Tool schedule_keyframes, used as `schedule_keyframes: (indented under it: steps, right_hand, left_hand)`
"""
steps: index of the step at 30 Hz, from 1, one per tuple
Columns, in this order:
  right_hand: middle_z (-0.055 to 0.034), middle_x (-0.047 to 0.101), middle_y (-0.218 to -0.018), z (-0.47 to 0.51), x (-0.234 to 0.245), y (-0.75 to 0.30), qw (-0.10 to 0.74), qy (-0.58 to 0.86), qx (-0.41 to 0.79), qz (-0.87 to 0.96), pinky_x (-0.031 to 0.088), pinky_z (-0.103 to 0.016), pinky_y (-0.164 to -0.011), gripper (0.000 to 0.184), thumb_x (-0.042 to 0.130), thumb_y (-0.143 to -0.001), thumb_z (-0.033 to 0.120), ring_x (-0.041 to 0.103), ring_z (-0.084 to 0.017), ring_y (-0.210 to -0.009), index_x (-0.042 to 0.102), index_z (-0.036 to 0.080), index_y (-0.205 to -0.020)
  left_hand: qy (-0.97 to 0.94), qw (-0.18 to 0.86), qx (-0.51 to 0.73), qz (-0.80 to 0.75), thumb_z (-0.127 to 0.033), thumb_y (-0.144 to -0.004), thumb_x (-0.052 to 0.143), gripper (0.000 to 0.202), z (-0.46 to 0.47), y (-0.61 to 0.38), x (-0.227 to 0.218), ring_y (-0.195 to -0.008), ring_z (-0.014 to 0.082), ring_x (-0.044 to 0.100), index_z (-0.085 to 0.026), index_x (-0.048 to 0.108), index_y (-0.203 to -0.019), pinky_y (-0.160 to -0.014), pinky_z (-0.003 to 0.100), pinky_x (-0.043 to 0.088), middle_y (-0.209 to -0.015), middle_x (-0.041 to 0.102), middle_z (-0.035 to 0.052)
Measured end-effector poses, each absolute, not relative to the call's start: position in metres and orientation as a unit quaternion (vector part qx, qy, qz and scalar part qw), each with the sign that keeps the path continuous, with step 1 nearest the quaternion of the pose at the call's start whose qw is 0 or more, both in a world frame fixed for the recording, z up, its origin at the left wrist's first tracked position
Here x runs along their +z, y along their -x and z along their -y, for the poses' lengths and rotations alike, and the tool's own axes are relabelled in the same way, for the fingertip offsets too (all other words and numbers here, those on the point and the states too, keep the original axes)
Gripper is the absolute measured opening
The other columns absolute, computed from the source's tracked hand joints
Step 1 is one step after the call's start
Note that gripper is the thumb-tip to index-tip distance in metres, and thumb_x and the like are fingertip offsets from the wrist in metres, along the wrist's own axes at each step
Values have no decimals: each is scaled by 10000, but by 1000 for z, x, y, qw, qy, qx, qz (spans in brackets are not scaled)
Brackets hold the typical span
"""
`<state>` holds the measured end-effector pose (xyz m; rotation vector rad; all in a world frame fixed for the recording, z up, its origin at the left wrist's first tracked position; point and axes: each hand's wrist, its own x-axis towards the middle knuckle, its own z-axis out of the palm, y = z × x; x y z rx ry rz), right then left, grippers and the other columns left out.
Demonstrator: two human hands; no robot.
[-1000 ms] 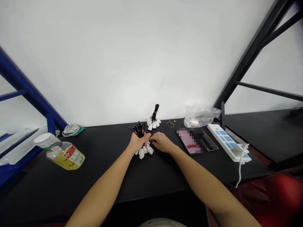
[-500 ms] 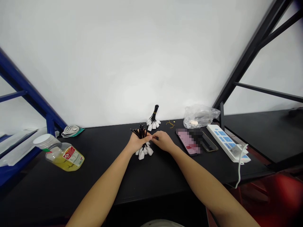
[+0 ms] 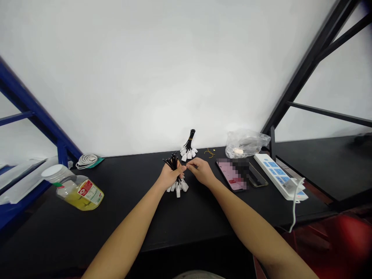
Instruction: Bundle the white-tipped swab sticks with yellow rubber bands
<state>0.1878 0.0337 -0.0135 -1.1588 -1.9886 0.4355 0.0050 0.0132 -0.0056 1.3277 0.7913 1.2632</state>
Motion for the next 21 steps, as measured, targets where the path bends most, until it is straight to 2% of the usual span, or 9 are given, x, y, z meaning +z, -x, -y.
schedule_keyframes:
  steps: [3,5,7,9,13,17,21]
  right_hand:
    - [-16,674,-782,-34,-15,-188,416,451,182,768,429,-264,-699,133,654,-895,241,601,-157,-751,695,199,-776]
    - [-10,653,-754,-34,-15,-187,425,448,188,763,415,-262,-677,161,650,-897,270,584,-152,-725,676,198,-756]
    - [-6,630,-733,-34,-15,-187,432,446,189,761,402,-261,-657,189,646,-900,302,562,-148,-700,658,197,-743]
    - [-3,611,-723,-33,-15,-187,439,441,188,760,392,-261,-645,213,651,-893,328,538,-144,-683,634,196,-727]
    - [14,552,-675,-31,-13,-187,447,438,207,752,360,-255,-606,281,678,-857,356,478,-127,-635,562,191,-663]
    - [32,516,-613,-29,-11,-184,461,428,328,704,332,-246,-553,339,684,-838,443,431,-111,-575,551,187,-660]
    - [32,543,-601,-30,-7,-183,475,375,481,635,361,-250,-561,398,713,-800,544,451,-103,-546,610,171,-707]
  left_hand:
    - [-547,546,543,-327,-442,-629,883,548,-13,-8,-5,-618,159,690,-193,396,-657,-629,291,565,-692,659,-7]
    - [-541,546,540,-343,-454,-613,888,532,-12,-9,-6,-573,164,683,-189,431,-677,-571,283,550,-693,681,8]
    - [-544,530,541,-361,-484,-647,864,487,-11,-10,-7,-441,129,601,-186,490,-738,-480,249,487,-569,630,-29]
    - [-552,515,549,-358,-533,-727,799,451,-11,-10,-8,-351,86,481,-186,515,-775,-438,225,427,-456,515,-84]
    - [-550,511,574,-327,-629,-845,639,514,-11,-10,-9,-350,41,358,-198,429,-662,-455,212,396,-440,362,-109]
    - [-541,515,569,-345,-605,-785,716,479,-11,-10,-9,-373,38,313,-189,490,-710,-468,218,392,-446,350,-118]
    - [-563,486,552,-377,-511,-747,772,404,-9,-10,-7,-422,56,384,-164,599,-861,-463,209,353,-505,404,-102]
